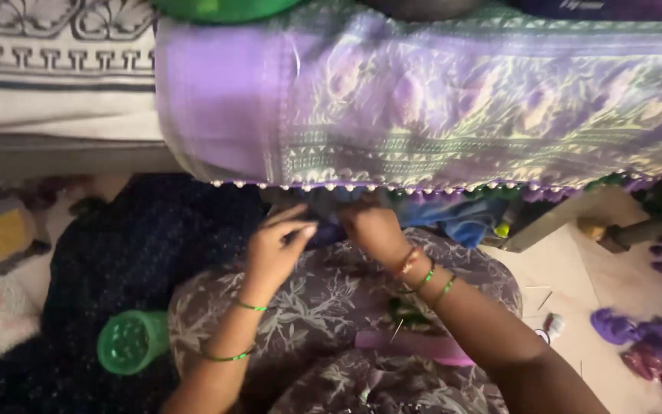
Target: The recorder is seen attaching decorative tassels to the edge of a purple and blue patterned fabric using a needle and thread.
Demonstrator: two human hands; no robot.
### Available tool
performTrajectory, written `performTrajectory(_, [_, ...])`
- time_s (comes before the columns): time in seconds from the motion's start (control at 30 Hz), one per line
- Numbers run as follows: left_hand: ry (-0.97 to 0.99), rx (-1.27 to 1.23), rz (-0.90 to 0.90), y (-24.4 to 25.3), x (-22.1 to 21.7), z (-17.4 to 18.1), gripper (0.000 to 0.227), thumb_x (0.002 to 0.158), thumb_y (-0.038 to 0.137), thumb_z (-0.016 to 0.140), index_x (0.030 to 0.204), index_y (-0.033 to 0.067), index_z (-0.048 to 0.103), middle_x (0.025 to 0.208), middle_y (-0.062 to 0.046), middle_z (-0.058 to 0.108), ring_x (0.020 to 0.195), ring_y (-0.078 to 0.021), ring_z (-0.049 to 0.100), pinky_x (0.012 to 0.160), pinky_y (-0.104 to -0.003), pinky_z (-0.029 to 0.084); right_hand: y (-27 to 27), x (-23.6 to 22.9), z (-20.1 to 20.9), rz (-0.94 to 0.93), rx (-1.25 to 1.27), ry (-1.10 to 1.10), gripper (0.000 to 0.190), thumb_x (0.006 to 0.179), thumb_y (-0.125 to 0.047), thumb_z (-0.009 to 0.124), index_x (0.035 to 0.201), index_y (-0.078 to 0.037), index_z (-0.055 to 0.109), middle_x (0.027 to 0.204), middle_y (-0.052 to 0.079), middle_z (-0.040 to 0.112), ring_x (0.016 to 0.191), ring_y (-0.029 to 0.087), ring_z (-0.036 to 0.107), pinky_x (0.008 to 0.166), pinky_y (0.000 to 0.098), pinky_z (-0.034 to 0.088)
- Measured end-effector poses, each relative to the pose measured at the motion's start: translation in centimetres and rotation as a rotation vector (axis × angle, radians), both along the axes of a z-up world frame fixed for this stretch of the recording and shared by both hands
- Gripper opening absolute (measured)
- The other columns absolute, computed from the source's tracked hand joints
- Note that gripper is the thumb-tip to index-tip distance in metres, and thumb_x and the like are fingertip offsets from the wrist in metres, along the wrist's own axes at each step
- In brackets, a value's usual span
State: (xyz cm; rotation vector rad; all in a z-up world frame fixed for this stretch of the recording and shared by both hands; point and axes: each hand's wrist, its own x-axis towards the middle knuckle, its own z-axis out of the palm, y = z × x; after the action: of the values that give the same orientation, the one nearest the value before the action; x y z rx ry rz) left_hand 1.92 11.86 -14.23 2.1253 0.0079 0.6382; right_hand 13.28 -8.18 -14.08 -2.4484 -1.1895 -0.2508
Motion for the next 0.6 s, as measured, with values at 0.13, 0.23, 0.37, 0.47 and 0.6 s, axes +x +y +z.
performTrajectory(0.13, [0.157, -0.821, -0.294, -5.3, 3.1, 6.1, 0.042, 0.089, 0.009, 0.077, 0.128, 0.0022, 0.066, 0.129, -0.009, 0.07, 0.111, -0.0194, 0.067, 0.1, -0.034, 0.054, -3.0, -0.8, 0.0, 0.116, 0.34, -0.361, 0.029, 0.086, -0.007, 0.064, 0.113, -0.016, 0.066, 0.104, 0.013, 0.075, 0.091, 0.042, 0.07, 0.076, 0.0439, 0.057])
performTrajectory(0.23, [0.07, -1.044, -0.587, -7.8, 4.3, 7.8, 0.039, 0.092, 0.003, 0.075, 0.129, -0.0048, 0.065, 0.13, -0.011, 0.068, 0.118, -0.0173, 0.065, 0.107, -0.033, 0.051, -5.7, -1.2, -1.7, -0.341, -0.008, 0.232, 0.063, 0.098, -0.014, 0.063, 0.152, 0.007, 0.04, 0.078, 0.022, 0.068, 0.069, 0.043, 0.067, 0.062, 0.0512, 0.052])
performTrajectory(0.37, [0.058, -1.126, -0.601, -10.4, 4.6, 7.7, 0.034, 0.09, -0.002, 0.075, 0.122, 0.0003, 0.066, 0.121, -0.006, 0.069, 0.111, -0.0142, 0.066, 0.101, -0.032, 0.053, -9.0, -2.3, -0.7, -0.26, 0.368, 0.036, 0.019, 0.091, -0.007, 0.067, 0.102, 0.004, 0.057, 0.083, 0.024, 0.067, 0.073, 0.046, 0.065, 0.06, 0.0516, 0.05])
performTrajectory(0.47, [0.077, -1.142, -0.574, -10.5, 4.5, 7.7, 0.027, 0.091, -0.001, 0.075, 0.118, -0.0002, 0.068, 0.114, -0.005, 0.071, 0.104, -0.0133, 0.066, 0.096, -0.032, 0.054, -10.0, -2.4, 0.9, -0.346, 0.365, 0.063, 0.013, 0.088, -0.006, 0.069, 0.097, -0.001, 0.061, 0.079, 0.023, 0.067, 0.07, 0.044, 0.066, 0.059, 0.0497, 0.05])
performTrajectory(0.6, [0.113, -1.086, -0.562, -9.9, 3.7, 7.7, 0.021, 0.092, 0.001, 0.076, 0.113, -0.0009, 0.069, 0.111, -0.005, 0.073, 0.101, -0.0126, 0.067, 0.094, -0.031, 0.055, -9.8, -3.0, 2.4, -0.308, 0.505, -0.037, 0.019, 0.086, -0.006, 0.071, 0.097, 0.002, 0.058, 0.083, 0.023, 0.065, 0.075, 0.044, 0.065, 0.061, 0.0468, 0.051])
